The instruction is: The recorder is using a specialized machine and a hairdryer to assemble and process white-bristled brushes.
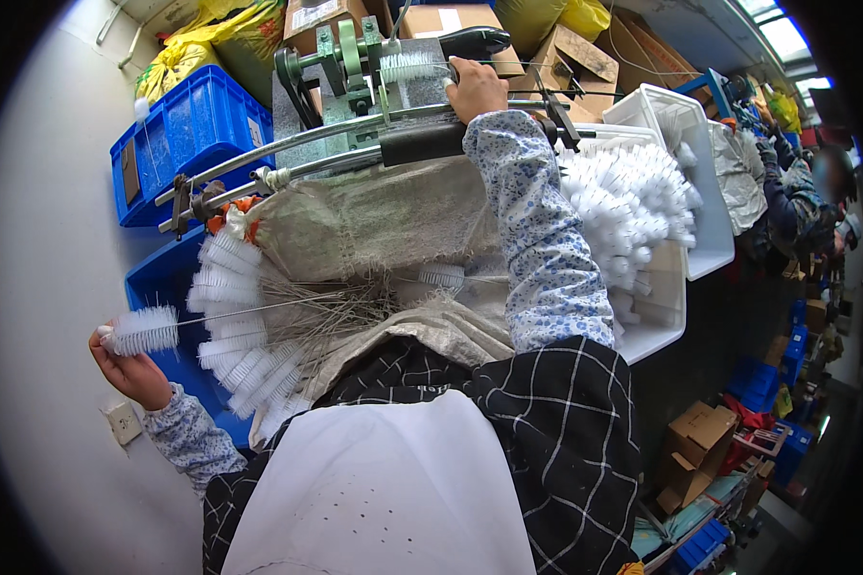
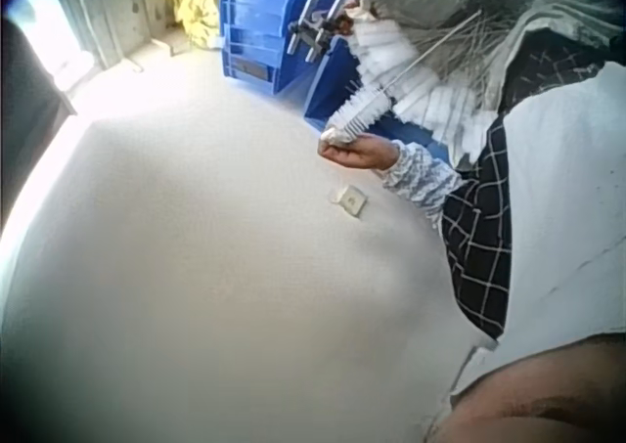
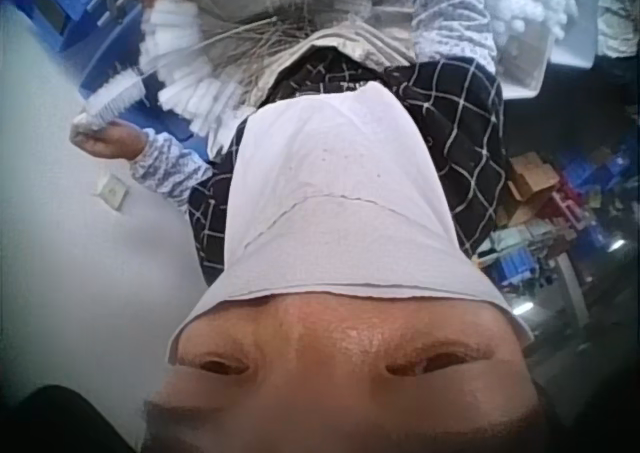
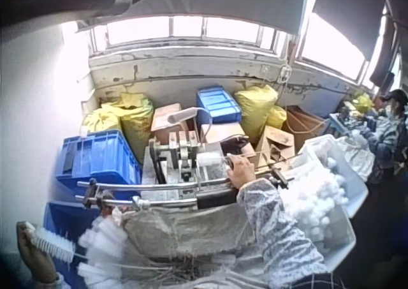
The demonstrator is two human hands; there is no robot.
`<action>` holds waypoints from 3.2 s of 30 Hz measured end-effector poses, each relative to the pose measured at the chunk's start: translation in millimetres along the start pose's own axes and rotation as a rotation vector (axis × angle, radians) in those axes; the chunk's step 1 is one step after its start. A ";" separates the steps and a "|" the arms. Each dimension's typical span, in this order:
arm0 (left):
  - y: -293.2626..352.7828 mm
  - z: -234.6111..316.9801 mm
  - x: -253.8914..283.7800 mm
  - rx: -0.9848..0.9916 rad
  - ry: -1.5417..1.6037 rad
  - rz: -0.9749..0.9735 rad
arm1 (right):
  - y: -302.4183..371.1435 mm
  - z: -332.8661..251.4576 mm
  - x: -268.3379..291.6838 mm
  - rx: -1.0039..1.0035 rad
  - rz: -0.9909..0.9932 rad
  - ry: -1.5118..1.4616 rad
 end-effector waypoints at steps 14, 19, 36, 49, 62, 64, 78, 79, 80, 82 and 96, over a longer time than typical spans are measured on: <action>-4.3 1.0 27.2 -0.006 -0.043 0.052 | 5.6 -68.8 0.7 0.095 0.133 -0.173; -6.4 5.0 2.9 -0.002 -0.005 0.039 | 7.0 -104.4 -9.1 0.066 0.074 -0.150; -4.0 -4.2 7.9 0.037 0.041 0.039 | -1.7 -15.3 -0.2 0.064 0.068 -0.017; -6.7 -21.7 -69.9 0.245 0.296 -0.207 | -47.8 49.4 -13.5 0.367 -0.039 -0.138; 40.1 -2.6 -199.6 0.298 0.352 -0.686 | 158.0 -77.4 52.2 0.556 -0.835 -0.683; 57.3 9.4 -210.7 0.158 0.164 -0.751 | 189.2 -133.2 41.4 0.484 -1.035 -1.014; 38.6 -73.9 -90.1 0.237 -0.465 -0.735 | 4.0 -35.7 14.3 0.213 0.192 0.008; 36.0 -76.0 -85.2 0.282 -0.422 -0.663 | 1.9 -37.5 12.1 0.211 0.175 0.017; 35.5 -77.3 -84.7 0.284 -0.421 -0.665 | 1.8 -41.3 13.4 0.226 0.170 0.010; 39.4 -84.8 -86.5 0.334 -0.429 -0.740 | 1.0 -41.2 13.1 0.232 0.168 -0.019; -6.7 -23.6 -23.6 0.003 -0.128 -0.294 | -4.2 -40.9 5.2 0.233 0.094 -0.032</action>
Point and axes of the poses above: each hand's wrist, its own y-axis away from the middle knuckle, its own x-axis out of the back of the hand, z = x × y, the point moved 9 cm from there along -y, towards the middle knuckle, and after that the axes turned 4 degrees about y, right-handed, at the moved point
